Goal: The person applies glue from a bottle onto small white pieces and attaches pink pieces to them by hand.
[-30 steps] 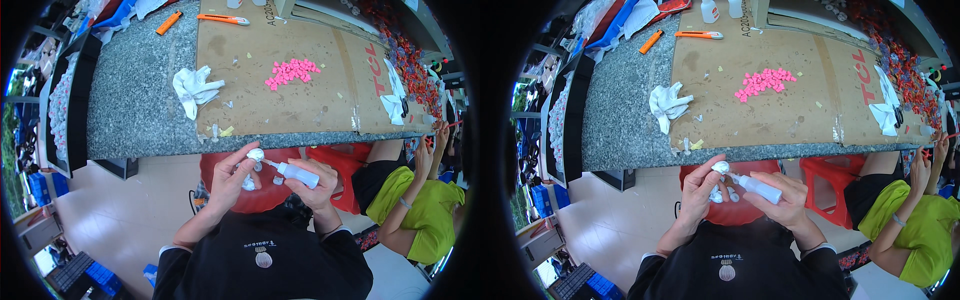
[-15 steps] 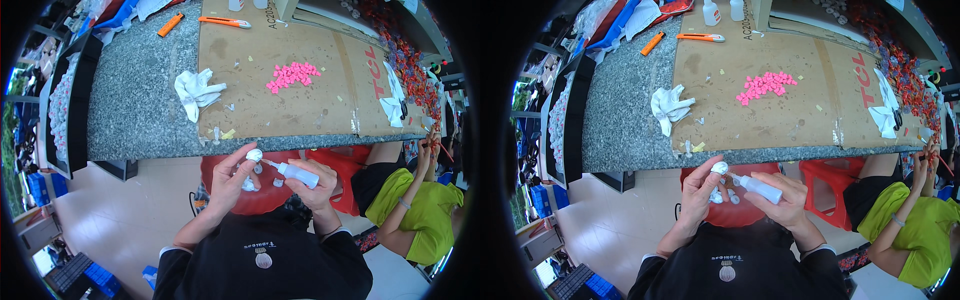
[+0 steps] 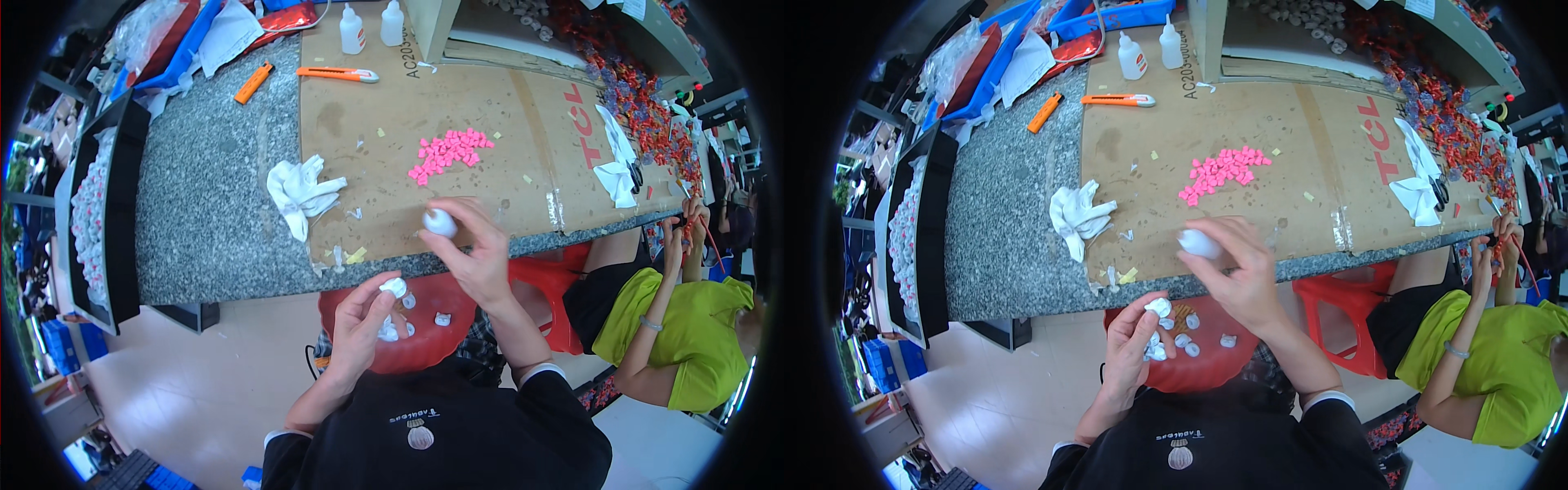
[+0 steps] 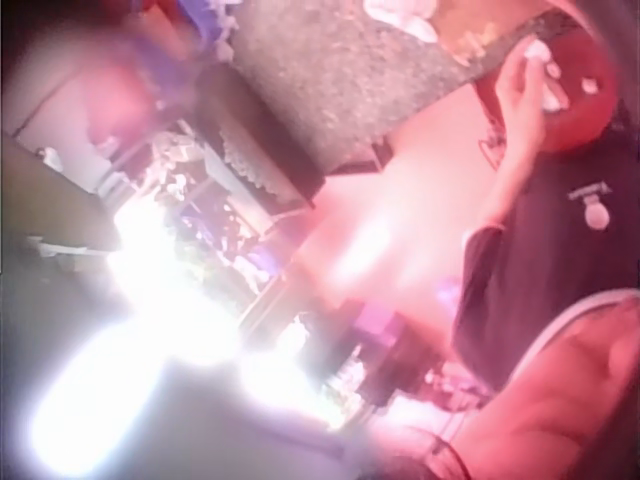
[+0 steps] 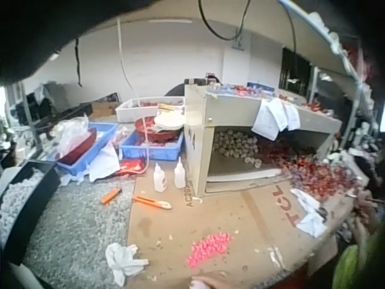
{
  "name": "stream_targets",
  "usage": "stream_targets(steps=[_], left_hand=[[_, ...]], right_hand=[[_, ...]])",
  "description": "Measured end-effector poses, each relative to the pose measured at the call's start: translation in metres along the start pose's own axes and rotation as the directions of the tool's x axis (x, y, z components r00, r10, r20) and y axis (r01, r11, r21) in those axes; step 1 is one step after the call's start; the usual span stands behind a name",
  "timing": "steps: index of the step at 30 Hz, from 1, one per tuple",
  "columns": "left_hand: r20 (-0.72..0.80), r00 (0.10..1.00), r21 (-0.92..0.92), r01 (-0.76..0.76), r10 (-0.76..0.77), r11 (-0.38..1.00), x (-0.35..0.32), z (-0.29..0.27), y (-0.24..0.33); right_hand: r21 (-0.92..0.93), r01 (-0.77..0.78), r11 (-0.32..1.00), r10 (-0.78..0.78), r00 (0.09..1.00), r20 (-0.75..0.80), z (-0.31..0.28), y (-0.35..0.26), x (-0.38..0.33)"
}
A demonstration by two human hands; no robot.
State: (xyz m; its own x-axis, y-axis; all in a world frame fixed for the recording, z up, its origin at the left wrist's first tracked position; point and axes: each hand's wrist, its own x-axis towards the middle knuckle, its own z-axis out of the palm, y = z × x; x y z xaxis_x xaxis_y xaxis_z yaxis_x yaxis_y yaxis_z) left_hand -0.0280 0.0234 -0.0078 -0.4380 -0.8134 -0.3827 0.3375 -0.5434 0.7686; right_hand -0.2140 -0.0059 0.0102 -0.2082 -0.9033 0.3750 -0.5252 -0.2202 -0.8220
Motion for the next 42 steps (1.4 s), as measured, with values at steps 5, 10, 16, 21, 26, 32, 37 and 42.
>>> stream_targets(steps=[5, 10, 16, 21, 26, 32, 37, 42], left_hand=[[-0.009, 1.000, 0.000, 0.021, -0.021, 1.000, 0.001, -0.001, -0.002], [-0.005, 1.000, -0.013, 0.023, -0.023, 1.000, 0.003, -0.004, 0.002], [0.078, 0.996, -0.027, 0.048, -0.046, 0.998, 0.008, 0.003, 0.001], [0.083, 0.994, -0.031, 0.079, -0.077, 0.996, 0.007, 0.004, 0.001], [0.092, 0.991, -0.045, 0.103, -0.098, 0.994, 0.007, 0.003, 0.001], [0.093, 0.992, -0.031, 0.093, -0.090, 0.995, 0.009, 0.006, 0.000], [0.062, 0.995, -0.002, 0.077, -0.077, 0.997, 0.008, 0.007, 0.002], [0.046, 0.998, 0.013, 0.050, -0.051, 0.999, 0.009, 0.008, -0.001]], right_hand=[[0.148, -0.193, 0.970, 0.183, 0.980, 0.079, 0.027, 0.006, 0.011], [0.104, -0.236, 0.966, 0.235, 0.972, 0.019, -0.009, 0.008, 0.018], [-0.539, 0.069, 0.840, -0.143, 0.985, -0.096, -0.041, 0.061, 0.070], [-0.309, 0.080, 0.948, -0.029, 0.985, 0.168, -0.041, 0.046, 0.052], [-0.198, -0.189, 0.962, 0.197, 0.980, 0.020, -0.058, 0.036, 0.033], [-0.252, -0.084, 0.964, 0.119, 0.985, 0.125, -0.047, 0.043, 0.031], [-0.307, 0.080, 0.948, -0.044, 0.991, 0.123, -0.038, 0.041, 0.029], [-0.219, -0.091, 0.971, 0.104, 0.993, 0.048, -0.037, 0.037, 0.024]])
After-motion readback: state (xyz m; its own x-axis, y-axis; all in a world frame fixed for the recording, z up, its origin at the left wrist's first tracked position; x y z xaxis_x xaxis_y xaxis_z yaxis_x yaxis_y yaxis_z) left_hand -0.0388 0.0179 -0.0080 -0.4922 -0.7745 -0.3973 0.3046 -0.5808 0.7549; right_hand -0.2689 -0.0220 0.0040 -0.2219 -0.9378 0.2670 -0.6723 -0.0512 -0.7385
